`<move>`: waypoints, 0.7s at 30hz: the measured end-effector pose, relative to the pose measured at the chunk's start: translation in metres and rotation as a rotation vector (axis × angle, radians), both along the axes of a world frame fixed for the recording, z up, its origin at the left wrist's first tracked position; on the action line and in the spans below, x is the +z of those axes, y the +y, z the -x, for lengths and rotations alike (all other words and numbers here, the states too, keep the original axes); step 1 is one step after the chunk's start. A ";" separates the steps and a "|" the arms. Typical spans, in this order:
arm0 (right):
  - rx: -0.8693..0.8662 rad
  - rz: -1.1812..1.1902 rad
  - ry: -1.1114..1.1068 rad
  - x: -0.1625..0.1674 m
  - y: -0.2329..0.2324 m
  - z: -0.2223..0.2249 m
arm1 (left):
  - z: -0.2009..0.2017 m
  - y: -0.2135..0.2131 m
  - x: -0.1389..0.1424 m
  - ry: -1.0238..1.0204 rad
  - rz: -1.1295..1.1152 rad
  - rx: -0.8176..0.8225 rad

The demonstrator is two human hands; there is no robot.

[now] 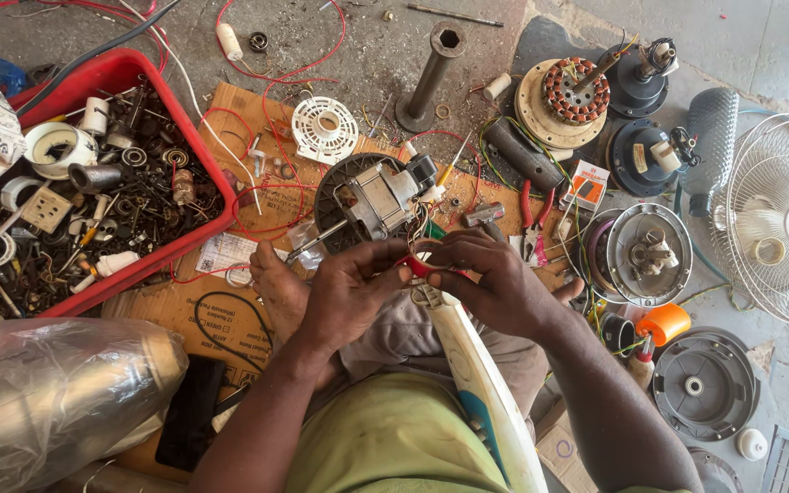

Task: The person repairs a fan motor by hand and using a screwdriver, manipulating wires, applying red tape, and connecting electrical components while seated on the floor.

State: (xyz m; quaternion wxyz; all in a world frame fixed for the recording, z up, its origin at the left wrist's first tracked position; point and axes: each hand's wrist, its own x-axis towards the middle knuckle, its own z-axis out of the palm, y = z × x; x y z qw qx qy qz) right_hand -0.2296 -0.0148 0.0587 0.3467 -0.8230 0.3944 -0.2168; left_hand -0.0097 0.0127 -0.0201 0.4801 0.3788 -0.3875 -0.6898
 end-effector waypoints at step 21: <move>-0.066 -0.238 -0.012 0.013 0.016 0.003 | 0.013 0.022 0.006 -0.309 0.276 0.248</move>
